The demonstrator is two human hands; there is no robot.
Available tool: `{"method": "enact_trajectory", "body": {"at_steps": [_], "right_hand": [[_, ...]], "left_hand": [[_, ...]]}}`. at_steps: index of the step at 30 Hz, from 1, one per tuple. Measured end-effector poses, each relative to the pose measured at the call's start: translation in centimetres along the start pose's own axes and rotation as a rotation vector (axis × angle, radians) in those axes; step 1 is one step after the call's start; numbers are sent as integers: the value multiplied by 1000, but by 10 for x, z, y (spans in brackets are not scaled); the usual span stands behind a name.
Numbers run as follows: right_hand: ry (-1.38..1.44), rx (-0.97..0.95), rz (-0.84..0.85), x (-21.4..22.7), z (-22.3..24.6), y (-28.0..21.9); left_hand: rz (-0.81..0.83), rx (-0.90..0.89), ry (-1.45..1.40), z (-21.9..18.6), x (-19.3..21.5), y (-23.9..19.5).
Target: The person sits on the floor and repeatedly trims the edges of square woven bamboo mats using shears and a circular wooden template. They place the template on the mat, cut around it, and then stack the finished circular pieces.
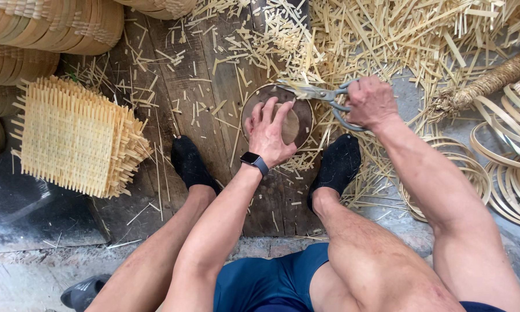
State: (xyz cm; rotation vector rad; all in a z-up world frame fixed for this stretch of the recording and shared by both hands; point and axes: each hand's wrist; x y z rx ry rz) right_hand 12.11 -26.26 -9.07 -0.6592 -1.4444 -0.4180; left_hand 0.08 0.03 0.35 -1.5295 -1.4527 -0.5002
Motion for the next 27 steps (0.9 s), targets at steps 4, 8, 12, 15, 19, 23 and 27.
{"method": "enact_trajectory", "body": {"at_steps": [4,8,12,15,19,23,27], "right_hand": [[53,13,-121,-4,-8,-10],[54,23,-269,11,7,-1],[192,-68,92,14,14,8],[257,-113,181,16,3,3],[156,-36,28,24,-1,0],[106,29,-69,20,8,5],[87,11,8,-6,3,2]], "left_hand": [[36,15,-33,-1,-1,-1],[72,-85,-5,3,2,2],[98,-167,-10,8,6,3],[145,-162,-17,9,9,6],[264,-239,120,12,11,11],[358,-408,158,17,14,17],[405,-475,201,23,18,21]]}}
Point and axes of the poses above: each hand's wrist, its own y-axis towards the middle knuckle, its own x-axis out of the back of the hand, z = x × y, and after that the axes turned 8 degrees about x, right-handed
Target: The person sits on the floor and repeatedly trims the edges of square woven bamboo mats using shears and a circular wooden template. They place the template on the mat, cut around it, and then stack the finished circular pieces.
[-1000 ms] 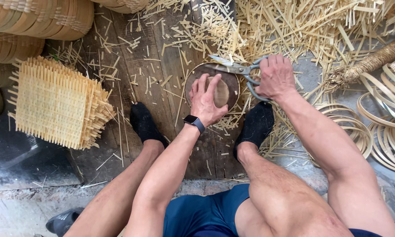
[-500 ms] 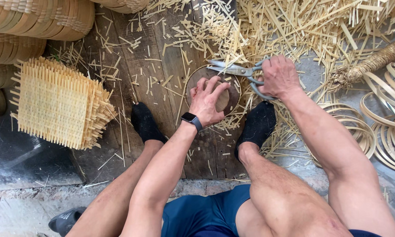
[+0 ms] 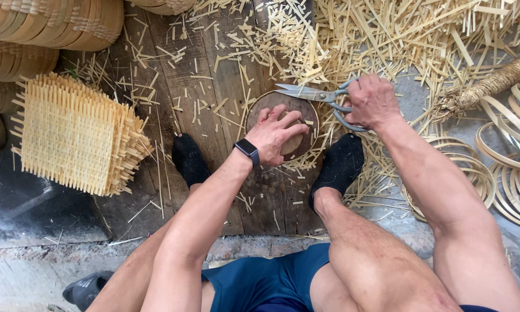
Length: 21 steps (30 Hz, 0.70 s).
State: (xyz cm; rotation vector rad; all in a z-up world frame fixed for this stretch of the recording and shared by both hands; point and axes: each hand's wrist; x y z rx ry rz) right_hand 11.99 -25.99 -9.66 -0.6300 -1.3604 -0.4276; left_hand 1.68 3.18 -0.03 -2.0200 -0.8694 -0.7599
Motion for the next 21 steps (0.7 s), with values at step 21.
{"method": "enact_trajectory", "body": {"at_steps": [21], "right_hand": [[1401,-684,127,20,48,0]], "left_hand": [[-524,680,-746,48,-59,82]]}}
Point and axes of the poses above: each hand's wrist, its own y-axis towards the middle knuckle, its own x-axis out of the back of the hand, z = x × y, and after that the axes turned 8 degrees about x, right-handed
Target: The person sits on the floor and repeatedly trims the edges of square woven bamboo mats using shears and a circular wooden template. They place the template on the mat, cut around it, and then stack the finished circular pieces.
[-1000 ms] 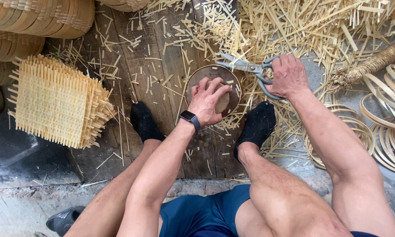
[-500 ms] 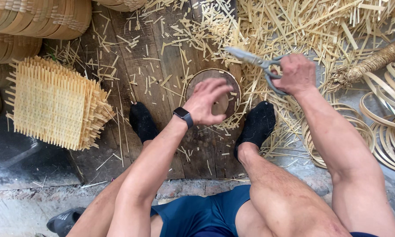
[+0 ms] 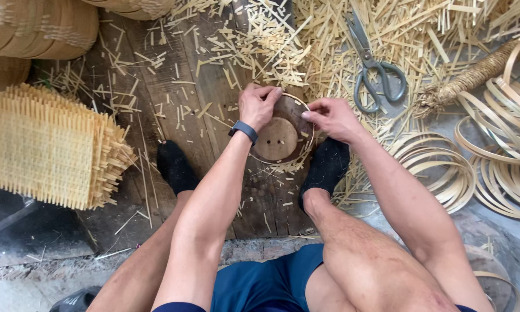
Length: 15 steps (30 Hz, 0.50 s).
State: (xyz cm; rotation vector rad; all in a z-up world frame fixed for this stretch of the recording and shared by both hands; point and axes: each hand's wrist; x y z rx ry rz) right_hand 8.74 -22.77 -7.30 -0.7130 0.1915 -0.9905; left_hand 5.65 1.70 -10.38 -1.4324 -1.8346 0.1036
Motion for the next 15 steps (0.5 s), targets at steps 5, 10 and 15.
{"method": "enact_trajectory", "body": {"at_steps": [5,10,15], "right_hand": [[70,-23,-8,-6,3,7],[49,-41,-46,-10,0,10],[-318,121,-142,-7,15,-15]], "left_hand": [[22,12,77,-13,-8,2],[-75,-42,158,-15,-12,-2],[-44,44,-145,-6,3,-10]]}}
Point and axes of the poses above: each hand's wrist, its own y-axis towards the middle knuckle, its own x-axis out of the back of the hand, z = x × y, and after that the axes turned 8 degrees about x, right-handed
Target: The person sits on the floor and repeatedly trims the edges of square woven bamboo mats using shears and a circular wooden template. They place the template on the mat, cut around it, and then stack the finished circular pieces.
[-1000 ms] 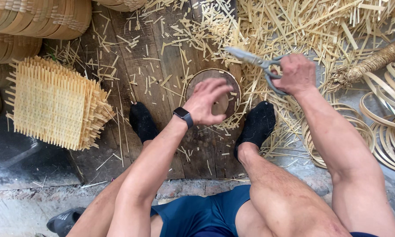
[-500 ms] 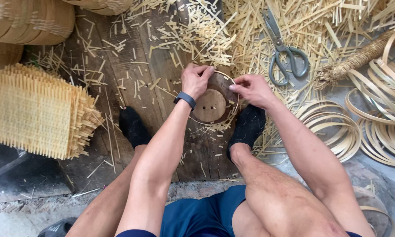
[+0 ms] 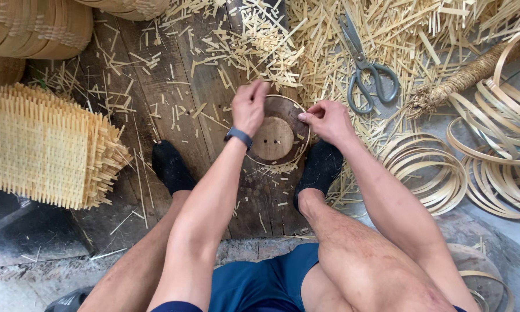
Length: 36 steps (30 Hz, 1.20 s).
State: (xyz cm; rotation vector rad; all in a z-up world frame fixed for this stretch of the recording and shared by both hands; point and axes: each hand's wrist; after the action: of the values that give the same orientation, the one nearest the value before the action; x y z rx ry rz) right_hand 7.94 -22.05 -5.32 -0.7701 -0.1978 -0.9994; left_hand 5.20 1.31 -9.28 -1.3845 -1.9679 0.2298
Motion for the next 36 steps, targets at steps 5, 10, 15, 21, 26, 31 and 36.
{"method": "enact_trajectory", "body": {"at_steps": [5,10,15,21,26,31,36], "right_hand": [[4,30,-38,1,-7,-24],[193,-150,96,-12,-22,-16],[381,-208,129,-18,-34,-2],[748,-220,93,-6,-22,-11],[870,-330,174,-15,-18,-27],[610,-280,117,-32,-19,-25],[605,-304,58,-39,-22,-26]], "left_hand": [[-257,129,158,51,44,-45],[42,352,-267,80,60,-48],[1,443,-350,92,51,-37],[14,462,-565,81,52,-47],[239,704,-1050,76,41,-104],[190,666,-1040,88,6,-125],[83,717,-934,102,-8,-121]]}}
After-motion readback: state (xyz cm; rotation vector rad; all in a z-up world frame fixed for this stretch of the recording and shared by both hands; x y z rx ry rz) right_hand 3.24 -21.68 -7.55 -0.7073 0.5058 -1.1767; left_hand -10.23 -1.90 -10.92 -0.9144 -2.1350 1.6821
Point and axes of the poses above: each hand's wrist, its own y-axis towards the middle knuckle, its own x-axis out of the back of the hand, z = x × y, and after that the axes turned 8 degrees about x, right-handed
